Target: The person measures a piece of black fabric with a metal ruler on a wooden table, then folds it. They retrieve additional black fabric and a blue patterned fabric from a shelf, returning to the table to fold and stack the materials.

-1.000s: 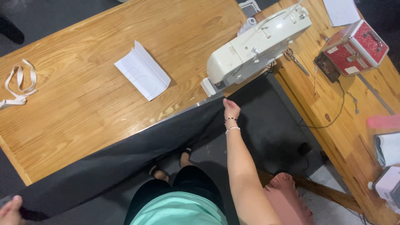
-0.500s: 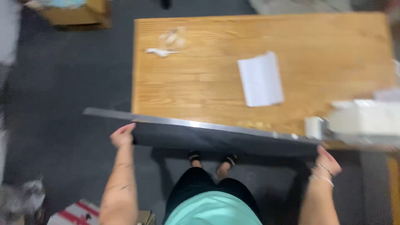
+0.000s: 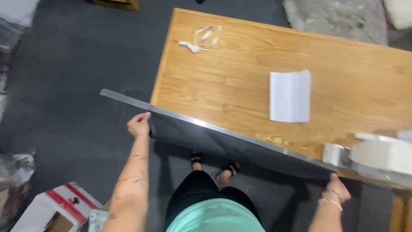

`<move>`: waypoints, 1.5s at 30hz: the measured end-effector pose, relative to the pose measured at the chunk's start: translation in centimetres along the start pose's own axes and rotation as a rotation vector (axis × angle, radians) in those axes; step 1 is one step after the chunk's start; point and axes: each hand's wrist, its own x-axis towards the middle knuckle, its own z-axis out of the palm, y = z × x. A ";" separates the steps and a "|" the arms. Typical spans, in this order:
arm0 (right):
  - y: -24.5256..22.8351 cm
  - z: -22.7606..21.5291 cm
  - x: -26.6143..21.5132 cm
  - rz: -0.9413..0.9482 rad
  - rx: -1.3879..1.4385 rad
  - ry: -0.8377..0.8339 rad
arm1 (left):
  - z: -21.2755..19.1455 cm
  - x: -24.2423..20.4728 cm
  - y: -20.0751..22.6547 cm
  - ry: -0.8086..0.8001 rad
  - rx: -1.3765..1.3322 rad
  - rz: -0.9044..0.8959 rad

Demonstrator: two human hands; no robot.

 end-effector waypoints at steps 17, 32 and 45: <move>-24.5 -7.4 -29.3 -1.228 0.628 -0.522 | 0.1 -17.1 20.7 -0.942 0.349 1.044; -36.2 -19.5 -38.6 -1.699 0.663 -0.110 | -0.9 -13.7 35.2 -1.160 0.393 1.309; -30.1 -26.2 -47.8 -1.375 0.371 -1.518 | -7.7 -20.8 58.2 -1.020 0.494 1.384</move>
